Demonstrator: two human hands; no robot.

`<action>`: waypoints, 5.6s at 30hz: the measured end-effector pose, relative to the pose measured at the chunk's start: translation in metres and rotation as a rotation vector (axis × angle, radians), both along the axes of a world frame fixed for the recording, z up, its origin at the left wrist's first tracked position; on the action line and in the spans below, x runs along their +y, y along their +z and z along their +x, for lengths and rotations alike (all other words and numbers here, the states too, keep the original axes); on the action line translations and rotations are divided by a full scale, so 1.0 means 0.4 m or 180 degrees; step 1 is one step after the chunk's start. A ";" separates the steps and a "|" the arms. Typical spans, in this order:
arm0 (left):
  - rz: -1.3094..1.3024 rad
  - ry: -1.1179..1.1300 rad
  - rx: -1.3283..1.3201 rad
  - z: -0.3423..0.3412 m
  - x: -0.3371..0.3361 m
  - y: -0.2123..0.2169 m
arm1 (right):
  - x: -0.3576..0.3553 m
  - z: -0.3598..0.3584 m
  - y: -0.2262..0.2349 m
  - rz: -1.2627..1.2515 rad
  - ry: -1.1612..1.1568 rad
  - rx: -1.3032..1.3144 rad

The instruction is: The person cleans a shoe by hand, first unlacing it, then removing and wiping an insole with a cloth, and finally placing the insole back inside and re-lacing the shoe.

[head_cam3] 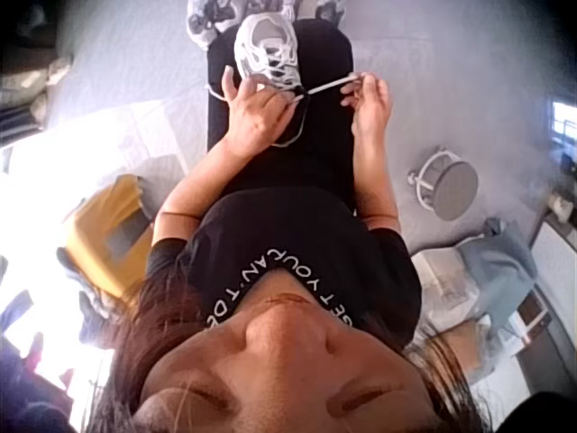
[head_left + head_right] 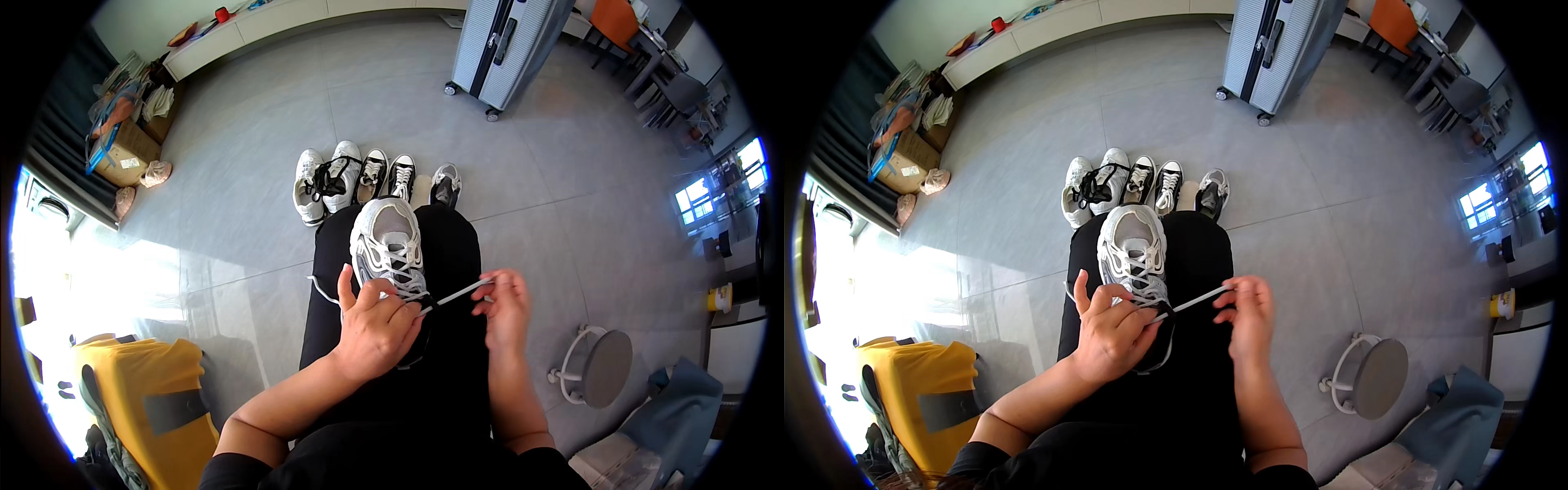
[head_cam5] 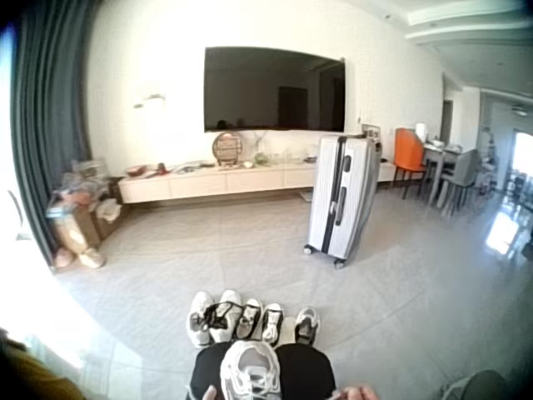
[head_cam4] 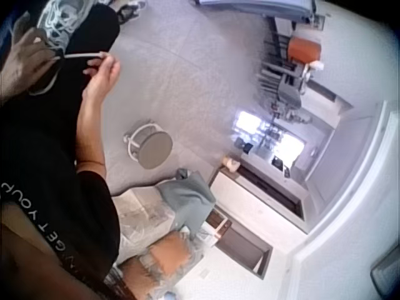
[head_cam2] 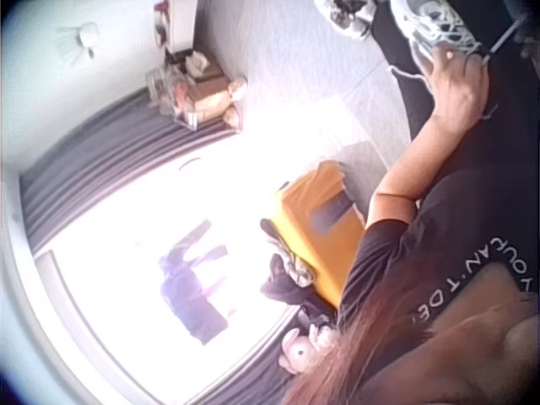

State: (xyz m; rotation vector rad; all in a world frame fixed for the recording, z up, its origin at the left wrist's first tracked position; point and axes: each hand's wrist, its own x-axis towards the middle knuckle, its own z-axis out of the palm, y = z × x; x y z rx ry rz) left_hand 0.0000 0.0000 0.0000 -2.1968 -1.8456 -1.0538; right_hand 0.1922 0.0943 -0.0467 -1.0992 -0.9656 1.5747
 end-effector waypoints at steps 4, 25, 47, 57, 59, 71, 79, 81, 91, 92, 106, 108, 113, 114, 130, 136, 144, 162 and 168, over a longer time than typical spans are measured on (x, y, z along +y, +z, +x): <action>0.0039 0.0067 0.0138 -0.021 -0.001 -0.003 | 0.079 0.105 -0.036 -0.0907 -0.0580 0.1876; 0.0248 0.0382 -0.0350 -0.052 -0.052 -0.024 | -0.052 -0.050 0.069 0.2240 0.1223 -0.1086; -0.0310 0.0067 -0.0327 -0.058 -0.006 0.042 | -0.047 -0.062 0.087 0.2247 0.1105 -0.1489; -0.0296 0.0098 0.0245 -0.055 -0.013 0.036 | -0.045 -0.053 0.067 0.2754 0.0893 -0.1698; -0.0280 0.0109 0.0218 -0.055 -0.015 0.037 | -0.043 -0.047 0.072 0.2809 0.0907 -0.1655; -0.0259 0.0199 -0.0685 -0.079 -0.039 0.024 | -0.046 -0.050 0.110 0.2506 0.1180 -0.1444; -0.0494 0.0129 -0.0968 -0.095 -0.054 0.016 | -0.056 -0.095 0.101 0.3081 0.1096 -0.1772; -0.0546 0.0052 -0.0905 -0.102 -0.057 0.019 | -0.057 -0.093 0.093 0.3236 0.1120 -0.1920; -0.0604 -0.0280 -0.1314 -0.115 -0.069 0.012 | -0.077 -0.127 0.098 0.2783 0.0963 -0.1855; -0.0542 -0.0281 -0.1277 -0.112 -0.067 0.010 | -0.077 -0.129 0.098 0.2788 0.1009 -0.1913; -0.0309 -0.0148 -0.0982 -0.101 -0.058 0.003 | -0.095 -0.120 0.077 0.3662 0.0542 -0.2225; -0.0312 -0.0172 -0.0938 -0.101 -0.059 0.000 | -0.093 -0.121 0.088 0.4359 0.0625 -0.2403; -0.0238 -0.0004 -0.0635 -0.081 -0.048 -0.002 | -0.104 -0.143 0.078 0.4265 0.0653 -0.3315; -0.0275 0.0009 -0.0606 -0.080 -0.047 -0.011 | -0.106 -0.146 0.069 0.4174 0.0729 -0.3437; -0.0283 -0.0151 -0.1313 -0.080 -0.077 -0.036 | -0.080 -0.136 0.080 0.4361 0.0701 -0.1835; -0.0807 -0.0432 -0.1913 -0.123 -0.072 -0.016 | -0.054 -0.119 0.146 0.3577 0.1471 -0.1551; -0.1500 -0.0774 -0.4041 -0.223 0.077 0.208 | 0.064 -0.160 0.336 0.2351 0.1534 -0.0020; -0.1475 -0.1318 -0.3476 -0.227 0.165 0.470 | 0.172 -0.357 0.633 0.2066 0.2128 0.0365; -0.1451 -0.1102 -0.3457 -0.253 0.147 0.487 | 0.151 -0.313 0.552 0.1380 0.2400 0.0608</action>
